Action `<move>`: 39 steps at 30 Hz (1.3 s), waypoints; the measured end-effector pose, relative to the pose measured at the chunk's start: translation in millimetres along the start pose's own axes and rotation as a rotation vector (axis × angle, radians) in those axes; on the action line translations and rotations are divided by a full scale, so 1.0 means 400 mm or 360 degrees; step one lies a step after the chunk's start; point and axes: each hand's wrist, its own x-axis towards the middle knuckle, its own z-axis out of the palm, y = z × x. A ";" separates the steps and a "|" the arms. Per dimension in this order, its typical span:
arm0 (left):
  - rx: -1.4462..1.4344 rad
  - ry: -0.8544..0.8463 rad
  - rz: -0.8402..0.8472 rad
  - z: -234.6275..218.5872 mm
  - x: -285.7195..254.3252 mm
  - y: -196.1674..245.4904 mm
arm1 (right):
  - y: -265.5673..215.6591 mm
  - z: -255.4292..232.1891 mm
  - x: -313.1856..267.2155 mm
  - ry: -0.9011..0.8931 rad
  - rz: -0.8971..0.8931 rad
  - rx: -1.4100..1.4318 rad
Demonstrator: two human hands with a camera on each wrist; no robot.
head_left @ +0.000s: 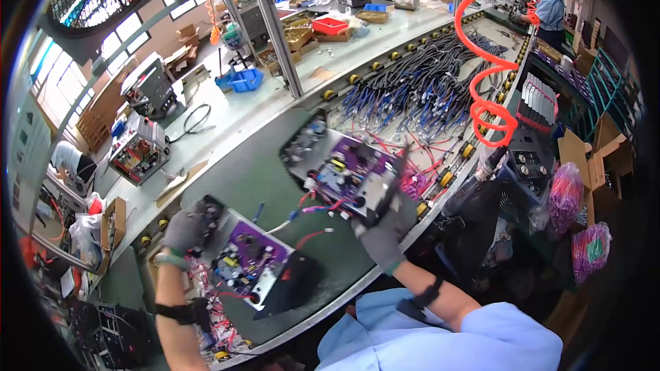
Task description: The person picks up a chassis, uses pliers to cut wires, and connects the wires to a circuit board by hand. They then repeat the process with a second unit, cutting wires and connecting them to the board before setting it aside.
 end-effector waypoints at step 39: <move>-0.1942 0.0668 -0.1227 0.733 -0.216 -0.042 | 0.015 0.085 0.141 -0.1230 -0.0107 -0.0781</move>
